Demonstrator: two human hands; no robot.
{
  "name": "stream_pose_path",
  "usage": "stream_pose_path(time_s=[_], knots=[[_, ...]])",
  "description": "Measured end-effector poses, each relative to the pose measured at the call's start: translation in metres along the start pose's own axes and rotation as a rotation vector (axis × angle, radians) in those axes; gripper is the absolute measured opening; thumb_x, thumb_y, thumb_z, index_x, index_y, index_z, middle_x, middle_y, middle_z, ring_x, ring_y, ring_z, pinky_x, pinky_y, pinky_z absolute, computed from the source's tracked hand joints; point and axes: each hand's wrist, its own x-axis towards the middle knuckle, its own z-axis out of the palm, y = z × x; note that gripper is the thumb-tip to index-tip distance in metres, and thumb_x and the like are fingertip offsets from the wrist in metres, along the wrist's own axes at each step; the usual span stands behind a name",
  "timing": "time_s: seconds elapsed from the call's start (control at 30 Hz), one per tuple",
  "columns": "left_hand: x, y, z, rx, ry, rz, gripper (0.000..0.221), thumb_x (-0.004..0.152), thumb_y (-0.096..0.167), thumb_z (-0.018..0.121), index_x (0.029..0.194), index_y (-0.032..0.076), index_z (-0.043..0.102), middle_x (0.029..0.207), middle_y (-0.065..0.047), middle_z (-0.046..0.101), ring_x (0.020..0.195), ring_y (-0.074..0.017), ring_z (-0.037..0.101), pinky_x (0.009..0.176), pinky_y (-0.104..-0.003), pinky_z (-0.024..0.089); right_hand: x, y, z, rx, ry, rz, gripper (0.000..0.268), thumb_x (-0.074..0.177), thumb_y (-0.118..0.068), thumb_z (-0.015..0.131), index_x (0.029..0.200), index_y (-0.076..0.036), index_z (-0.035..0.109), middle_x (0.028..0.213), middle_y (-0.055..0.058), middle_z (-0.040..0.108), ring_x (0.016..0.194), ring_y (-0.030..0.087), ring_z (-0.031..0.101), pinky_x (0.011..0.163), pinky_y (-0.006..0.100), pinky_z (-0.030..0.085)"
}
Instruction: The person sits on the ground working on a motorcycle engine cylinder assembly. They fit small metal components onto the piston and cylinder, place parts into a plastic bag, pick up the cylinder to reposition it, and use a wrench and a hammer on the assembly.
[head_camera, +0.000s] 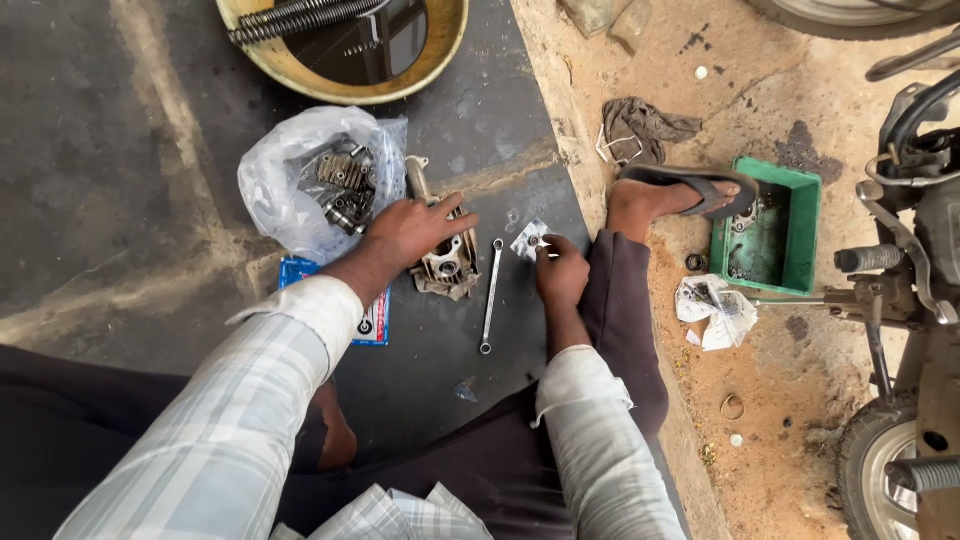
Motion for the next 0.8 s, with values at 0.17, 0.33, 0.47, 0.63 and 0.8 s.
stream_pose_path(time_s=[0.17,0.33,0.47,0.63,0.8], knots=[[0.002,0.0,0.007,-0.072,0.037,-0.023,0.081,0.078,-0.005,0.062,0.148,0.033,0.046,0.151,-0.013,0.044,0.071,-0.0287,0.076,0.064,-0.041,0.065,0.019,0.014,0.018,-0.062,0.004,0.111,0.029,0.083,-0.029,0.083,0.11,-0.017,0.08,0.099,0.01,0.077,0.09,0.03,0.073,0.081,0.042,0.057],[0.005,0.001,0.021,-0.068,0.073,-0.03,0.073,0.083,-0.001,0.063,0.145,0.035,0.048,0.15,-0.011,0.047,0.073,-0.0302,0.076,0.065,-0.041,0.065,0.025,0.021,0.03,-0.033,-0.037,0.147,0.021,0.082,-0.03,0.082,0.099,-0.019,0.084,0.095,0.007,0.079,0.087,0.026,0.077,0.083,0.039,0.059],[0.003,0.002,0.012,-0.037,0.092,-0.026,0.071,0.084,0.001,0.064,0.145,0.034,0.048,0.149,-0.011,0.048,0.072,-0.029,0.076,0.063,-0.04,0.065,0.014,0.007,0.017,-0.015,-0.046,0.098,0.02,0.081,-0.029,0.085,0.096,-0.016,0.085,0.093,0.007,0.08,0.083,0.023,0.075,0.078,0.037,0.057],[0.005,0.001,0.017,-0.07,0.082,-0.023,0.07,0.085,0.005,0.063,0.147,0.033,0.047,0.149,-0.013,0.048,0.072,-0.0283,0.076,0.06,-0.04,0.065,-0.04,-0.058,-0.018,0.363,-0.331,0.046,0.017,0.086,-0.014,0.082,0.101,-0.006,0.083,0.079,0.007,0.079,0.069,0.009,0.069,0.065,0.025,0.056],[0.005,0.003,0.019,-0.078,0.081,-0.039,0.068,0.086,0.006,0.063,0.146,0.033,0.047,0.148,-0.012,0.048,0.072,-0.0284,0.076,0.06,-0.041,0.064,-0.065,-0.078,-0.008,0.476,-0.383,-0.086,0.017,0.084,-0.011,0.082,0.099,-0.004,0.078,0.083,0.004,0.079,0.076,0.006,0.069,0.069,0.026,0.059]])
